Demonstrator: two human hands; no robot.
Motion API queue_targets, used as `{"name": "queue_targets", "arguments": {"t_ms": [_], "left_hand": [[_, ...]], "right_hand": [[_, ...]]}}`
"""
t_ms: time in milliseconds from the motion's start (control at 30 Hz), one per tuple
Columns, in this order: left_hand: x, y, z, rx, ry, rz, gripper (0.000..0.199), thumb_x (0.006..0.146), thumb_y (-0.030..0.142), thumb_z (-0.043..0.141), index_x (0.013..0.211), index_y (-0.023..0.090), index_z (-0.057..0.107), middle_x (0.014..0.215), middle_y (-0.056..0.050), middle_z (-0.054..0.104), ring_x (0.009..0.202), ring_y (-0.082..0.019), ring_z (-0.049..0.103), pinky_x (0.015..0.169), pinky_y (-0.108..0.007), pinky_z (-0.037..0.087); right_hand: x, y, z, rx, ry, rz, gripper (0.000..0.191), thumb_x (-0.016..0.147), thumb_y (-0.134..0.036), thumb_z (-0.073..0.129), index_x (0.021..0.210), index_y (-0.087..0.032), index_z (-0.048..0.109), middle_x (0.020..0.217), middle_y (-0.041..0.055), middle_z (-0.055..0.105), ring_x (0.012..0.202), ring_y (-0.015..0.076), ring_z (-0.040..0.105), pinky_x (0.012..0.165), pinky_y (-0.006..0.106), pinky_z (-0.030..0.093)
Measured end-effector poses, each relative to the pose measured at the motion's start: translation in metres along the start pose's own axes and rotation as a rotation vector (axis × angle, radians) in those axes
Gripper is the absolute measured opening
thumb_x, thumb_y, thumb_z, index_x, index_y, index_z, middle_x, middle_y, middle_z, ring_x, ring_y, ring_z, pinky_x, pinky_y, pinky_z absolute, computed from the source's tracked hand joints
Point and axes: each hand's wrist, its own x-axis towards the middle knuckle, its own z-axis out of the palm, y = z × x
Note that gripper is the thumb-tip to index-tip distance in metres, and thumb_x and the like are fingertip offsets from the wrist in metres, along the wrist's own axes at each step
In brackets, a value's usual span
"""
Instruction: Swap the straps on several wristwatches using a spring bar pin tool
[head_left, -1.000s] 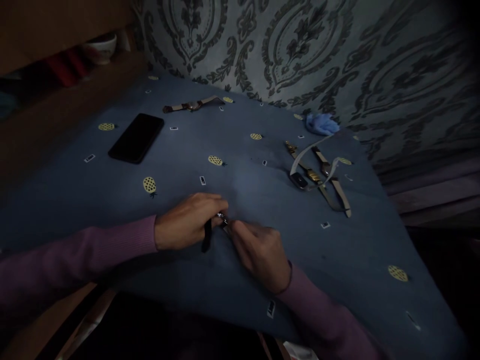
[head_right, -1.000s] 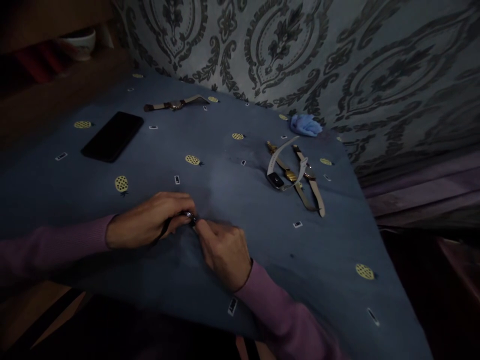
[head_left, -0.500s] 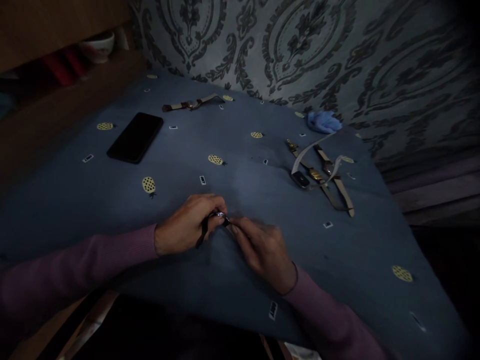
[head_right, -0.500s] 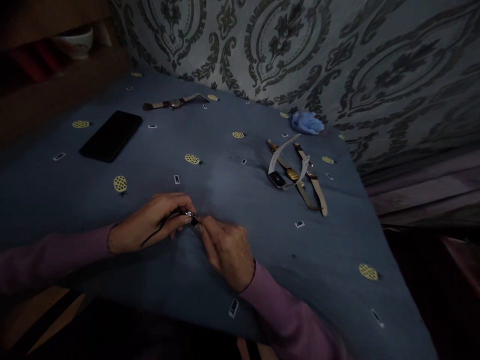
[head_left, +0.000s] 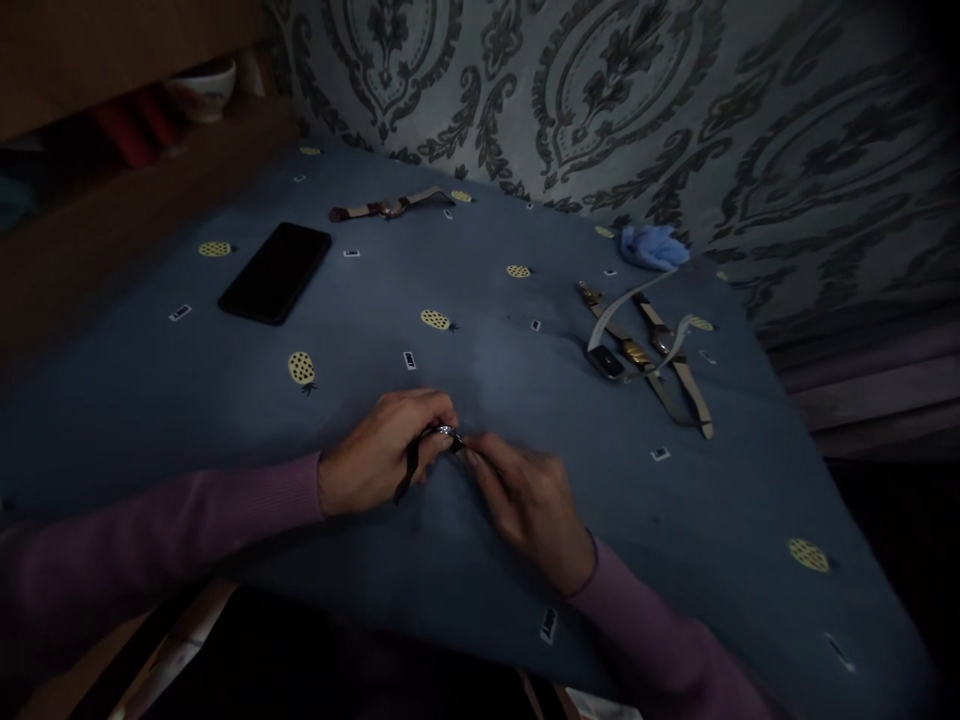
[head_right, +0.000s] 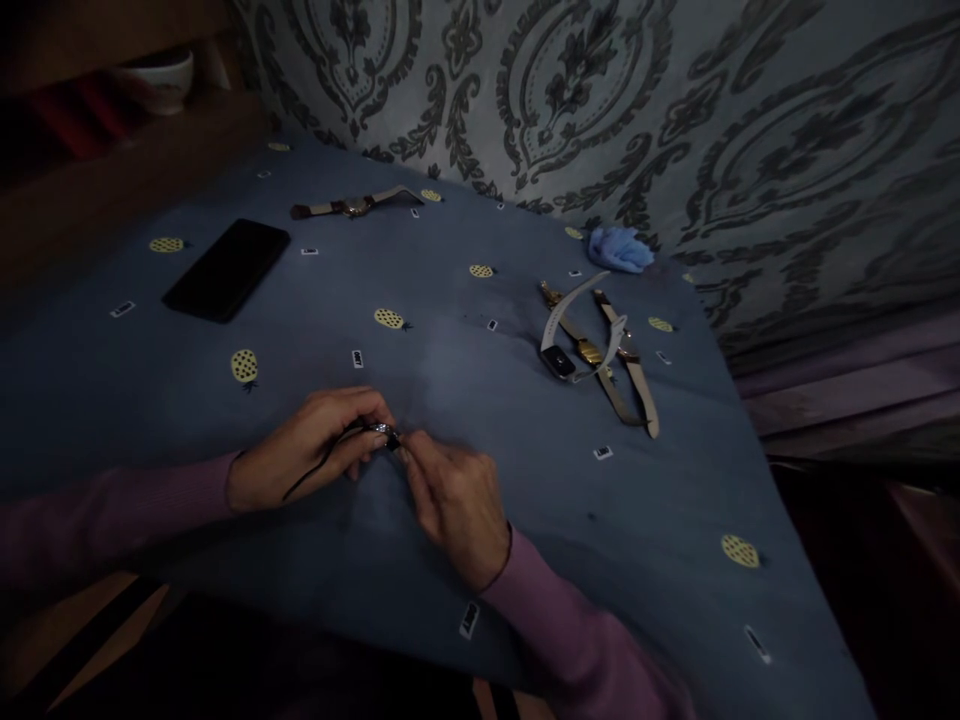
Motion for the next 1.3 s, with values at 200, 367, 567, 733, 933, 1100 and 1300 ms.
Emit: {"name": "queue_targets", "arguments": {"t_ms": [200, 367, 567, 733, 933, 1100, 1300], "left_hand": [[0.0, 0.0, 0.001, 0.049, 0.02, 0.054, 0.015, 0.087, 0.006, 0.046, 0.076, 0.016, 0.049, 0.069, 0.005, 0.05, 0.052, -0.006, 0.052, 0.054, -0.019, 0.043], [-0.002, -0.002, 0.002, 0.031, 0.026, 0.062, 0.015, 0.088, 0.008, 0.046, 0.076, 0.017, 0.047, 0.072, 0.004, 0.049, 0.052, -0.006, 0.051, 0.053, -0.019, 0.044], [-0.002, -0.001, 0.001, -0.002, 0.019, 0.043, 0.015, 0.089, 0.009, 0.046, 0.076, 0.016, 0.048, 0.072, 0.004, 0.047, 0.05, -0.005, 0.052, 0.052, -0.019, 0.044], [-0.005, 0.001, -0.002, 0.111, -0.028, 0.149, 0.018, 0.091, 0.006, 0.04, 0.08, 0.016, 0.052, 0.078, 0.001, 0.049, 0.062, -0.008, 0.051, 0.059, -0.021, 0.046], [-0.001, 0.0, -0.028, 0.162, -0.274, 0.179, 0.035, 0.087, 0.0, 0.04, 0.111, 0.016, 0.06, 0.094, -0.004, 0.06, 0.072, -0.009, 0.058, 0.072, -0.025, 0.053], [0.023, 0.01, -0.045, -0.134, -0.514, -0.21, 0.022, 0.094, 0.015, 0.043, 0.101, 0.012, 0.064, 0.089, -0.006, 0.067, 0.079, -0.014, 0.068, 0.07, -0.026, 0.058], [0.04, 0.022, -0.034, -0.135, -0.487, -0.38, 0.016, 0.082, 0.024, 0.063, 0.074, 0.014, 0.054, 0.066, 0.003, 0.057, 0.056, -0.01, 0.061, 0.052, -0.021, 0.053]], "right_hand": [[-0.002, -0.003, 0.002, -0.053, -0.022, 0.011, 0.023, 0.098, -0.018, 0.041, 0.084, -0.018, 0.06, 0.063, 0.001, 0.063, 0.049, 0.0121, 0.058, 0.051, 0.022, 0.038], [-0.003, -0.003, 0.003, -0.141, -0.049, -0.014, 0.024, 0.096, -0.014, 0.04, 0.08, -0.018, 0.058, 0.061, 0.0007, 0.061, 0.05, 0.012, 0.054, 0.053, 0.023, 0.036], [-0.001, -0.004, 0.002, -0.242, -0.029, -0.106, 0.026, 0.097, -0.013, 0.038, 0.081, -0.017, 0.059, 0.06, 0.0001, 0.06, 0.048, 0.0115, 0.051, 0.051, 0.023, 0.033], [-0.001, -0.006, 0.003, -0.319, 0.003, -0.136, 0.028, 0.097, -0.012, 0.038, 0.083, -0.016, 0.062, 0.058, 0.0002, 0.06, 0.048, 0.0122, 0.05, 0.052, 0.026, 0.032], [-0.003, -0.003, 0.003, -0.267, -0.012, -0.158, 0.022, 0.093, -0.01, 0.041, 0.093, -0.015, 0.063, 0.067, 0.0015, 0.066, 0.054, 0.0121, 0.058, 0.053, 0.024, 0.036], [-0.002, -0.003, 0.003, -0.27, -0.019, -0.163, 0.021, 0.092, -0.009, 0.043, 0.09, -0.017, 0.062, 0.067, 0.0007, 0.066, 0.054, 0.0119, 0.058, 0.054, 0.025, 0.036], [-0.002, -0.009, 0.001, -0.332, 0.031, -0.226, 0.025, 0.095, -0.009, 0.04, 0.087, -0.018, 0.062, 0.062, -0.0009, 0.061, 0.053, 0.0121, 0.054, 0.053, 0.026, 0.034]]}}
